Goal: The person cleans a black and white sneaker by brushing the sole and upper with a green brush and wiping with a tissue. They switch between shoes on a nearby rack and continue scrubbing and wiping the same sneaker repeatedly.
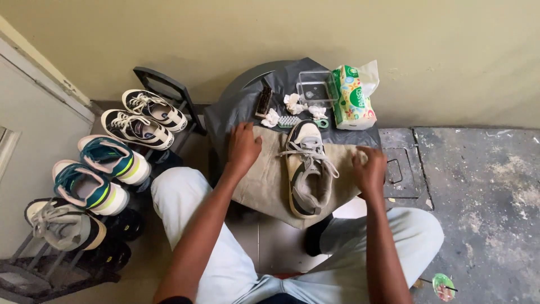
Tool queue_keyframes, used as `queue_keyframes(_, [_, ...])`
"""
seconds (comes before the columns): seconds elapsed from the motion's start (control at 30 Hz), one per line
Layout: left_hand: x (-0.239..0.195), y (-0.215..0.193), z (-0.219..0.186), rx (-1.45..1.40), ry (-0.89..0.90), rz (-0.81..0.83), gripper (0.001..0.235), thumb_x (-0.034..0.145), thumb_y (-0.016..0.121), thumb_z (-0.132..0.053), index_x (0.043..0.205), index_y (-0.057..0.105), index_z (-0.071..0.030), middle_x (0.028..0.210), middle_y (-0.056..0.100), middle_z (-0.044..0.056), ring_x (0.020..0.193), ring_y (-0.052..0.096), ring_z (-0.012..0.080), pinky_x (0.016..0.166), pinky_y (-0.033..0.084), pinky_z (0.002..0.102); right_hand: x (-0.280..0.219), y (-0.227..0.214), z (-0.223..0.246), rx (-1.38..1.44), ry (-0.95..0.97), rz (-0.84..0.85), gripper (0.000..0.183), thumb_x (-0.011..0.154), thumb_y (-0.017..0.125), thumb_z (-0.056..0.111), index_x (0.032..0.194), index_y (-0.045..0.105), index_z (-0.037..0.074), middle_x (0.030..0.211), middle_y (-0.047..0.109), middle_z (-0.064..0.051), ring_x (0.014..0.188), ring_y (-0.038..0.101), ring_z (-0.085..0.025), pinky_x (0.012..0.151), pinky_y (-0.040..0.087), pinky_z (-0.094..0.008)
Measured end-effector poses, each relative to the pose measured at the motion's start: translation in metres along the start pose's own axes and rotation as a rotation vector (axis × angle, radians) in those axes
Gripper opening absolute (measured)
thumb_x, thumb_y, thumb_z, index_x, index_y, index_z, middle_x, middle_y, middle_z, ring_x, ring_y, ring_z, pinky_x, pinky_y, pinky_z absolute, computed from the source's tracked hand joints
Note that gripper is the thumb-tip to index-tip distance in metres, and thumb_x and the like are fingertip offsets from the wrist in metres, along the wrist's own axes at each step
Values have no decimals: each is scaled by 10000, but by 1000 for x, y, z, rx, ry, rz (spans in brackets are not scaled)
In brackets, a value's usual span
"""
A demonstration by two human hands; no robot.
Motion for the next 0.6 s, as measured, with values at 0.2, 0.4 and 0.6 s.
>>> queue_keyframes(0.2, [19, 11, -1, -27, 17, -10, 359, 876, 697, -165, 1190, 686, 9, 1093, 693, 224, 1038, 700, 450, 879, 580, 528, 41, 29, -36, -66, 89, 133, 448, 769, 813, 112, 1202, 744, 17, 1066, 637, -267, 958, 673, -544, 853, 550, -547])
queue_keyframes(0.4, [30, 37, 28, -93, -141, 79, 179, 856, 640, -233, 961, 780, -194, 896, 761, 90, 939, 760, 356, 759, 626, 481, 63, 48, -63, -201, 179, 245, 264, 771, 840, 229, 1007, 828, 112, 833, 727, -206, 848, 723, -463, 718, 585, -505])
queue_keyframes(0.6, [30, 8, 62, -45, -160, 12, 159, 827, 639, -191, 911, 756, -122, 890, 749, 133, 950, 746, 383, 794, 594, 532, 69, 38, -57, -239, 226, 309, 220, 781, 781, 264, 969, 826, 160, 888, 752, -213, 882, 718, -491, 740, 588, -593])
Point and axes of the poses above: each hand's wrist, its own x-axis towards the middle knuckle, its own y-axis out of the palm, z = x × y, the point moved 10 cm from there along x, towards the middle knuckle
